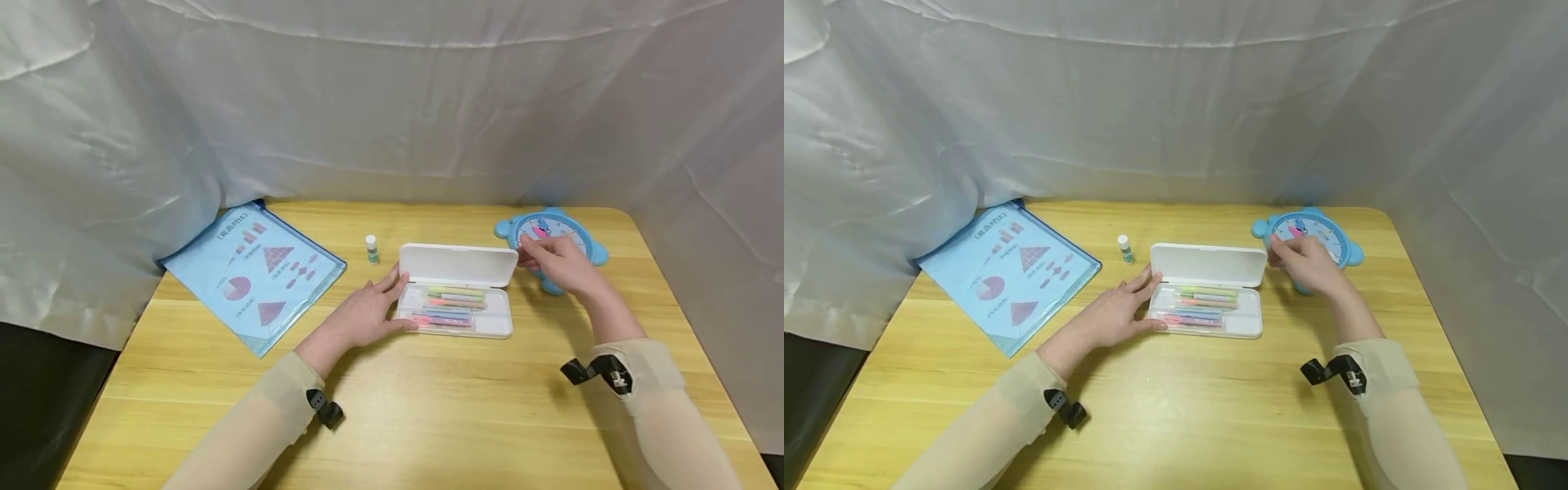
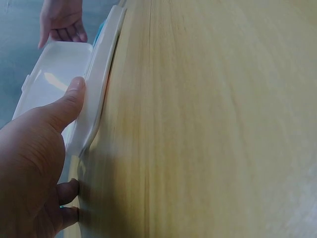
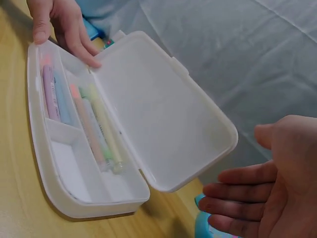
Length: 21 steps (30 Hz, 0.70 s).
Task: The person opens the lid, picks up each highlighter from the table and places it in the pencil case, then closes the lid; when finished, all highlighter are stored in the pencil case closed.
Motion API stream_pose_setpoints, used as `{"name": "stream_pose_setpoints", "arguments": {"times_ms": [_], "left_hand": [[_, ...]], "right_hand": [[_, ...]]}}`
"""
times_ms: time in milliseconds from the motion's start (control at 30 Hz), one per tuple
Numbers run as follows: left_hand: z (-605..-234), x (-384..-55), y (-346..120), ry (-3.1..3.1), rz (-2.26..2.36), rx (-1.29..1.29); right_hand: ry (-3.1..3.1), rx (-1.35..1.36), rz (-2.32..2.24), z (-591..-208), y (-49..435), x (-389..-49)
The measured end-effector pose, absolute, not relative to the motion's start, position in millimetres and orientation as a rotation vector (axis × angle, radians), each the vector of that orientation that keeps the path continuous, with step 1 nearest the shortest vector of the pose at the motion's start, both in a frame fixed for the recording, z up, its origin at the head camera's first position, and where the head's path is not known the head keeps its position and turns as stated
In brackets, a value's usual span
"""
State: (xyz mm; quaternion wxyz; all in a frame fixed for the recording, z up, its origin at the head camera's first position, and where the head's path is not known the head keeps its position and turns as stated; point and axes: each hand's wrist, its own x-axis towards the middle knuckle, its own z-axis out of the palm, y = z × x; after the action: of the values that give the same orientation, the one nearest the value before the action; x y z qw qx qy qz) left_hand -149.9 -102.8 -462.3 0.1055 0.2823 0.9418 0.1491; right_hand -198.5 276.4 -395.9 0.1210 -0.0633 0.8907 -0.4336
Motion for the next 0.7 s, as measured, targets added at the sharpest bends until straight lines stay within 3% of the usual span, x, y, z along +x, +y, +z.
{"name": "stream_pose_setpoints", "arguments": {"times_ms": [700], "left_hand": [[-463.4, -149.6, -102.8, 2.771, 0.575, 0.815]], "right_hand": [[2.214, -0.058, -1.51, -414.0, 272.7, -197.2]]}}
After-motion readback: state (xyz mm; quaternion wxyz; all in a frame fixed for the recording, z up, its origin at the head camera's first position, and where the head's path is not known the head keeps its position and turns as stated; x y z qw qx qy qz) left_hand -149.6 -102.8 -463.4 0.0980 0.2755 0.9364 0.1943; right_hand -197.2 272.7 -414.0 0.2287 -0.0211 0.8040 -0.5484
